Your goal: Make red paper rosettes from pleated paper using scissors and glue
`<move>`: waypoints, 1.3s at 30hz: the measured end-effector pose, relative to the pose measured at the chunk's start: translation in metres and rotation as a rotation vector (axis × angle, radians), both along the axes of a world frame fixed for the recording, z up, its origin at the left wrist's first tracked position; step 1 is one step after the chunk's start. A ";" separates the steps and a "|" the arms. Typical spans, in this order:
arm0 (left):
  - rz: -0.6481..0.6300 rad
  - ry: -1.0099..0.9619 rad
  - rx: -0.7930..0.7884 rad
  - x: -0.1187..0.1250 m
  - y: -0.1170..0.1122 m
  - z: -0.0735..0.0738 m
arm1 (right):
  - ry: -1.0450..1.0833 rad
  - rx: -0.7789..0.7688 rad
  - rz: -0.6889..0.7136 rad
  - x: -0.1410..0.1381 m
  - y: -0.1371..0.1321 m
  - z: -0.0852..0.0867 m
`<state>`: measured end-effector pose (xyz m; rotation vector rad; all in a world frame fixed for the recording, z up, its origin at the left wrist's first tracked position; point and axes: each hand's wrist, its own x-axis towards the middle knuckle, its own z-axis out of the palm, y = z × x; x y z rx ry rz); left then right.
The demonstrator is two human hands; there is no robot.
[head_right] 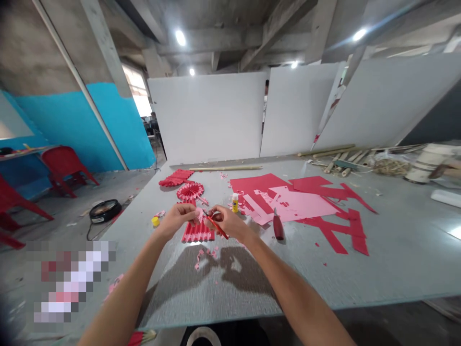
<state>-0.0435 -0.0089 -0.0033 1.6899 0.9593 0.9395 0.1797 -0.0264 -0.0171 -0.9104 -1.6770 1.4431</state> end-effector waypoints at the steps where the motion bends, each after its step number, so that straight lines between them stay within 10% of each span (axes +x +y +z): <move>1: 0.023 -0.014 -0.005 0.000 0.000 0.000 | 0.003 -0.003 0.004 0.000 0.001 -0.002; 15: 0.064 0.010 0.015 0.006 -0.002 -0.003 | 0.280 0.103 -0.484 -0.001 0.015 -0.008; 39: 0.005 0.098 0.069 0.010 -0.004 -0.005 | 0.062 0.147 -0.351 -0.004 0.004 -0.003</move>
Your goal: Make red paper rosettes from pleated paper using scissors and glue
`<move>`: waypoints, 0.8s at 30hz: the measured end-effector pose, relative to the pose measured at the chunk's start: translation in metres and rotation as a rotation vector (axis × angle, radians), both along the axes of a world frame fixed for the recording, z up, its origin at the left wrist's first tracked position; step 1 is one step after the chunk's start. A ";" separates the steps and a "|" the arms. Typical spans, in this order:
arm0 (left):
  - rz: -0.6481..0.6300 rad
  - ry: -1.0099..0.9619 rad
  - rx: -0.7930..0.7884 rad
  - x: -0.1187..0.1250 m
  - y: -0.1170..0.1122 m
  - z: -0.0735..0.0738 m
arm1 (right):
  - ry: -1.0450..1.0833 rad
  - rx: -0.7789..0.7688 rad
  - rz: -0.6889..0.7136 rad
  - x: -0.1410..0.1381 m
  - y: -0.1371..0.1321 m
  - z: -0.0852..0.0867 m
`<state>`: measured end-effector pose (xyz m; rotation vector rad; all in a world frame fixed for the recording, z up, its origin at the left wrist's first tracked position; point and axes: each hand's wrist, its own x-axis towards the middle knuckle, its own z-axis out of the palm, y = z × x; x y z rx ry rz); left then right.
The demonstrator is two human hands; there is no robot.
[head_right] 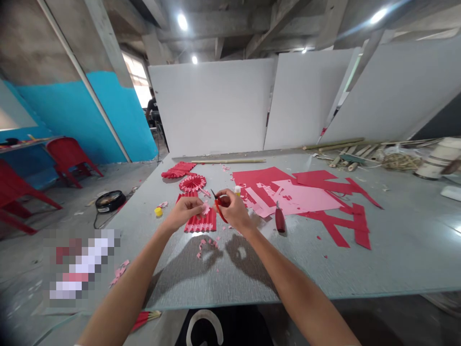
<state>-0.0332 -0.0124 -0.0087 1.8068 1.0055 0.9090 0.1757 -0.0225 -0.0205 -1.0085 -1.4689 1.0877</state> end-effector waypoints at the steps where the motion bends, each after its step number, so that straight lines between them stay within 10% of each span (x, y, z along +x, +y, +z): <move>1: 0.006 0.006 0.005 -0.001 0.001 0.000 | -0.006 0.014 -0.035 0.000 0.001 -0.001; 11: 0.075 0.011 0.073 -0.002 0.000 -0.001 | -0.094 0.150 -0.450 0.007 0.010 -0.008; 24: 0.094 0.153 0.125 0.004 -0.003 -0.003 | 0.009 -0.009 -0.049 -0.008 -0.005 -0.003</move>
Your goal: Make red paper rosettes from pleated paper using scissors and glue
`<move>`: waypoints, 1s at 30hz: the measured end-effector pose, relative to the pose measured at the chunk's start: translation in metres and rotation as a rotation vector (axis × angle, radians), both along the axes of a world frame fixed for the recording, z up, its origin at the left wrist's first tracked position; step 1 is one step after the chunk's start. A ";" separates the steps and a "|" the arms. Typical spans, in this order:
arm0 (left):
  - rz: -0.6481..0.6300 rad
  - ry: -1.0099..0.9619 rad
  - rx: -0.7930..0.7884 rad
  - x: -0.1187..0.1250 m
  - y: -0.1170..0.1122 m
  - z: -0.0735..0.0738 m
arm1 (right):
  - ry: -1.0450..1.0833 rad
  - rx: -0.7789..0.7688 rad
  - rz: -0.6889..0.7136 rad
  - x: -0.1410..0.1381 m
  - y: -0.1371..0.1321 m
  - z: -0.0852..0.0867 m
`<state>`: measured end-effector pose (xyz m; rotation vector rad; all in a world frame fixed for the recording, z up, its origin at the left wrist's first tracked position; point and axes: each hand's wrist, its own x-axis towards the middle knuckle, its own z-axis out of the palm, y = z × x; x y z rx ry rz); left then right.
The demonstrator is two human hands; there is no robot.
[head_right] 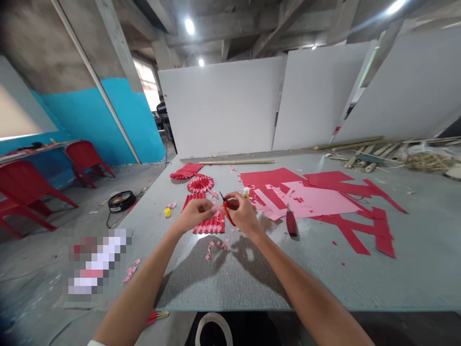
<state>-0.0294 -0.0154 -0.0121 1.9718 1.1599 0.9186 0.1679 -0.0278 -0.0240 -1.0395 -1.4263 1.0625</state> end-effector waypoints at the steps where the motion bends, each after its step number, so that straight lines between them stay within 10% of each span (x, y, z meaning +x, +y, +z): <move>1: -0.014 0.007 -0.005 0.000 -0.001 0.000 | 0.012 -0.012 0.028 0.000 0.000 0.001; 21: -0.068 -0.376 -0.147 0.008 -0.001 -0.007 | 0.085 -0.136 0.006 -0.006 -0.004 0.005; 30: 0.176 -0.694 -0.055 0.010 0.000 -0.003 | 0.123 -0.120 0.099 -0.004 -0.001 -0.004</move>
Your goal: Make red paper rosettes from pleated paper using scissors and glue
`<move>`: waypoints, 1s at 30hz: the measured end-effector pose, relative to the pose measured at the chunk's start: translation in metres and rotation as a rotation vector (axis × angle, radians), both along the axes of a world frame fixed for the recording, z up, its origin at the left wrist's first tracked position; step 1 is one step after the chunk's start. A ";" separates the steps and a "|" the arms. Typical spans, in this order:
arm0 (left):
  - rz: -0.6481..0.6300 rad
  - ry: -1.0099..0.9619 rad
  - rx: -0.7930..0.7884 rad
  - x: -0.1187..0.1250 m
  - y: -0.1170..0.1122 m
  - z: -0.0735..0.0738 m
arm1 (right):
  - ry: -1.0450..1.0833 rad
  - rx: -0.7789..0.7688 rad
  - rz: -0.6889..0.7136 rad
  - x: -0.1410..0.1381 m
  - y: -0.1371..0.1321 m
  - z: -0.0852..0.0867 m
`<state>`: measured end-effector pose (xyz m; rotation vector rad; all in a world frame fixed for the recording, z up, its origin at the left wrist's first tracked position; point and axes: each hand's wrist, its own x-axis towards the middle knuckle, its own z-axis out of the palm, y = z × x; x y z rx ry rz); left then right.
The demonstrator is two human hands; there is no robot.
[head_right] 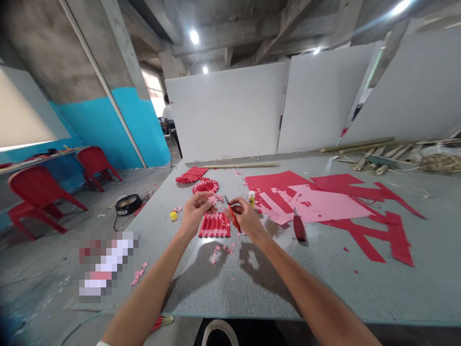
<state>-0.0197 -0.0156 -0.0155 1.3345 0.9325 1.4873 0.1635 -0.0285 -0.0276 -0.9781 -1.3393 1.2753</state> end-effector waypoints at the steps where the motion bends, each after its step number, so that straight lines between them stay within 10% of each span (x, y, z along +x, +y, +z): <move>1: 0.007 -0.019 -0.006 0.001 -0.001 0.001 | 0.010 -0.003 0.015 -0.001 -0.001 0.000; 30: -0.035 -0.068 -0.030 0.019 -0.010 -0.003 | -0.031 0.059 0.089 -0.007 -0.013 0.009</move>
